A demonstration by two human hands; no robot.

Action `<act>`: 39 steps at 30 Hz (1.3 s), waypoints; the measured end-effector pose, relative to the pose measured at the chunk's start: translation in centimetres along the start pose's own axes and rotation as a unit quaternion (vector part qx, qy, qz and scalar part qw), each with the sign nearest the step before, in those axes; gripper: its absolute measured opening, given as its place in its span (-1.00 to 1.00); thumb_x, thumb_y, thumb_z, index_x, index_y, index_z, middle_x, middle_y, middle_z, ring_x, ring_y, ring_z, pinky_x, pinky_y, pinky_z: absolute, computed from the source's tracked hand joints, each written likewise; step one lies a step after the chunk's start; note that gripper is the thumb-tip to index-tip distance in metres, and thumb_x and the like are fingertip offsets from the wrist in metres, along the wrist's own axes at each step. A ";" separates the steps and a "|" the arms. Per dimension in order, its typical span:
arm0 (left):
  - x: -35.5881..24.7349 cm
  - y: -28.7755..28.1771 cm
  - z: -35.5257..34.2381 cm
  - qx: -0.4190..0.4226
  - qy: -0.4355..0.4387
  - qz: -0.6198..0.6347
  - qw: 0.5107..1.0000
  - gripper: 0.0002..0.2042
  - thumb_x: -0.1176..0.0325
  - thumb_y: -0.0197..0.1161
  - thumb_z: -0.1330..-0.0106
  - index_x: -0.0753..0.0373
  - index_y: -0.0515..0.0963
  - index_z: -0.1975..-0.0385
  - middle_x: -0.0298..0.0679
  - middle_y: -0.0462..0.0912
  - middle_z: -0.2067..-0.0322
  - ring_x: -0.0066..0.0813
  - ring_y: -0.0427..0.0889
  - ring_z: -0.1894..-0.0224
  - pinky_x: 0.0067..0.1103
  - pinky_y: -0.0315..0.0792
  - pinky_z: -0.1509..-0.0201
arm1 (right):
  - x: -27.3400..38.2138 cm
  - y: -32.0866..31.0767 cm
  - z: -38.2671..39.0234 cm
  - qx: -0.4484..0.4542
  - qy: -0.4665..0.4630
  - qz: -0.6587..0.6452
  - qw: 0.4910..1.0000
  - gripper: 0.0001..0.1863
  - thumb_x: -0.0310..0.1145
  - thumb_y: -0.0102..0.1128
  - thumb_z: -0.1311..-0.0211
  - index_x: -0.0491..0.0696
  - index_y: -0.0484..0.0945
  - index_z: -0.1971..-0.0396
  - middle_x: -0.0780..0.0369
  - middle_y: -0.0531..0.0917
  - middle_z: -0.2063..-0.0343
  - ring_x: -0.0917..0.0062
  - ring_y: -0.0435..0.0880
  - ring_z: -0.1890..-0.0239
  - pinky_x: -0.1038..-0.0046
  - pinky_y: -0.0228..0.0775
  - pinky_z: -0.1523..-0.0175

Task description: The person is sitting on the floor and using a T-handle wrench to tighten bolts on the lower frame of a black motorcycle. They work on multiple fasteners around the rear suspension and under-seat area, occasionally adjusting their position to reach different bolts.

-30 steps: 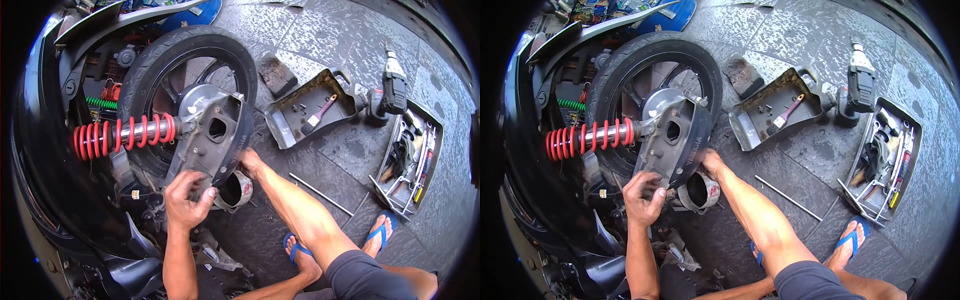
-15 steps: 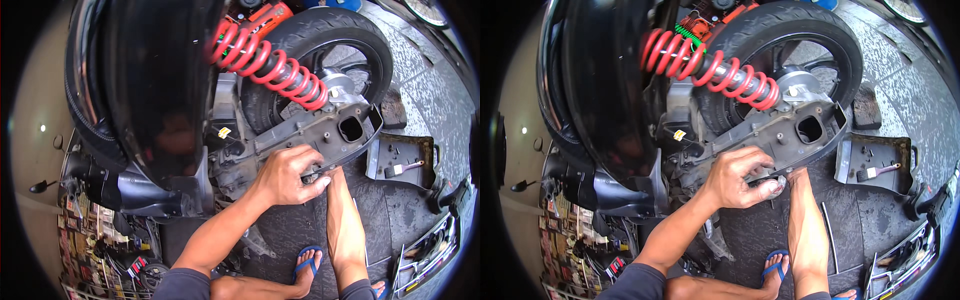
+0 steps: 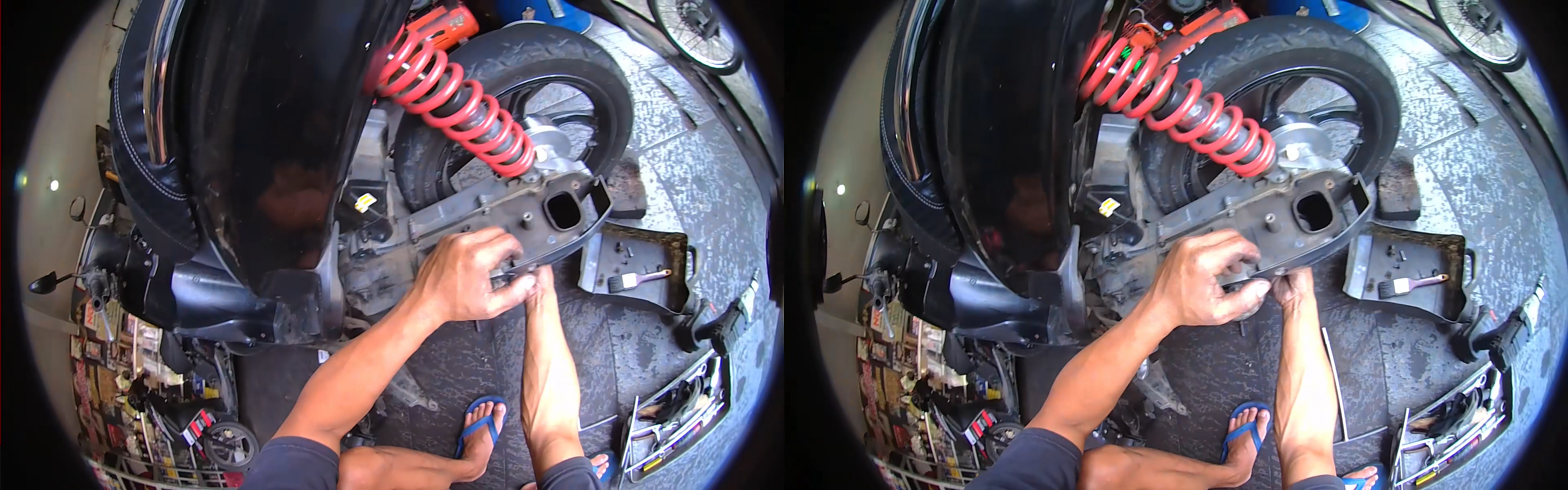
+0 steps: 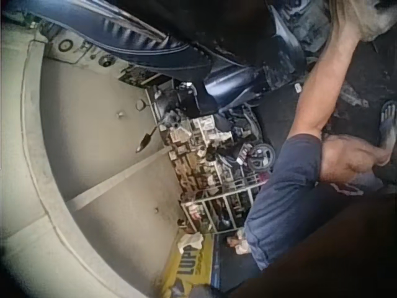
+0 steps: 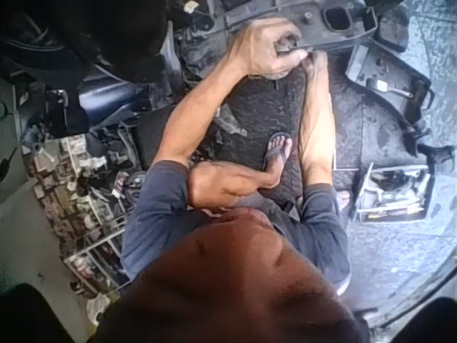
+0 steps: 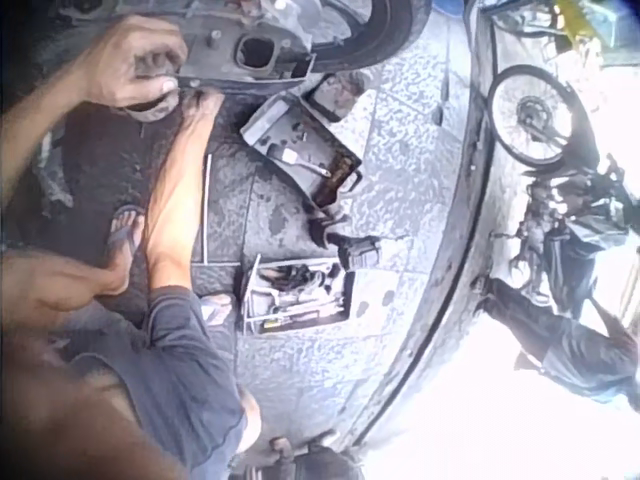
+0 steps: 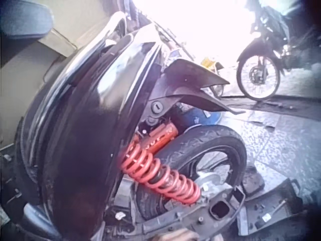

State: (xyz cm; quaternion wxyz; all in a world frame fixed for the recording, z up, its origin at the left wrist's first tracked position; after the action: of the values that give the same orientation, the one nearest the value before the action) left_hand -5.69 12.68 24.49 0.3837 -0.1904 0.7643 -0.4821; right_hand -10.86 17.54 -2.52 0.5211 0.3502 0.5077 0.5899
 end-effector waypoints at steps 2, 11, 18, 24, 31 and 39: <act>0.1 -0.6 0.4 -0.001 -0.007 -0.001 1.000 -0.72 0.28 0.43 0.06 0.29 0.58 0.40 -0.19 0.56 0.54 -0.32 0.60 0.54 -0.48 0.48 0.46 | -0.7 1.6 2.4 -0.111 0.059 0.001 0.992 -0.59 -0.49 0.21 -0.17 -0.20 0.43 -0.03 0.08 0.60 0.03 0.30 0.62 0.02 0.28 0.57 -0.09; -0.3 -0.5 0.3 -0.002 0.009 0.000 1.000 -0.73 0.26 0.41 0.02 0.29 0.58 0.40 -0.19 0.58 0.52 -0.34 0.63 0.52 -0.49 0.48 0.44 | 0.9 -0.9 1.0 -0.051 0.103 0.069 0.991 -0.82 -0.47 0.09 -0.24 -0.16 0.50 0.16 0.19 0.66 0.32 0.59 0.59 0.57 0.74 0.19 0.73; -0.5 -0.6 0.2 -0.009 0.016 0.009 1.000 -0.74 0.27 0.41 0.03 0.29 0.59 0.41 -0.20 0.58 0.52 -0.33 0.62 0.53 -0.50 0.48 0.44 | -0.7 -3.9 3.6 -0.106 0.196 0.124 0.967 -0.82 -0.29 0.06 -0.24 -0.02 0.36 0.51 0.40 0.30 0.69 0.75 0.20 0.74 0.71 0.00 0.71; -0.2 -0.7 1.3 -0.034 0.046 0.017 0.998 -0.82 0.38 0.38 0.00 0.29 0.57 0.44 -0.18 0.59 0.51 -0.26 0.62 0.51 -0.46 0.49 0.41 | -0.2 -2.8 11.6 -0.122 0.011 0.175 0.977 -0.87 -0.32 0.18 -0.25 0.00 0.44 0.38 0.37 0.36 0.66 0.68 0.27 0.69 0.66 0.13 0.59; -3.1 1.8 10.3 -0.144 -0.191 0.239 0.941 -0.86 0.46 0.30 -0.21 0.39 0.56 0.32 -0.20 0.63 0.40 -0.58 0.63 0.39 -0.64 0.49 0.36 | -2.4 8.7 22.7 -0.070 -0.235 0.593 0.767 -0.88 -0.44 0.25 -0.20 -0.15 0.52 0.34 0.33 0.53 0.64 0.69 0.50 0.62 0.59 0.34 0.53; -0.6 3.0 18.2 -0.238 -0.380 0.529 0.720 -0.89 0.43 0.15 -0.38 0.33 0.55 0.32 -0.28 0.63 0.43 -0.63 0.59 0.46 -0.71 0.51 0.40 | -5.8 13.3 23.3 0.109 -0.255 0.740 0.612 -0.81 -0.40 0.27 -0.12 -0.13 0.56 0.27 0.12 0.61 0.46 0.18 0.65 0.37 0.26 0.51 0.31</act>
State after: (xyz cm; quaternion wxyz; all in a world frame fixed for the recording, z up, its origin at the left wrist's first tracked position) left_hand 8.92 3.75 17.68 0.7770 -0.0071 0.6198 0.1101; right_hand 8.84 18.14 16.57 -0.0266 0.7976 -0.0165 0.6023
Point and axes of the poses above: each hand's wrist, its own z-axis away from the middle knuckle, its own y-axis out of the palm, x = y × z, the point moved 3 cm from there along -z, towards the middle knuckle
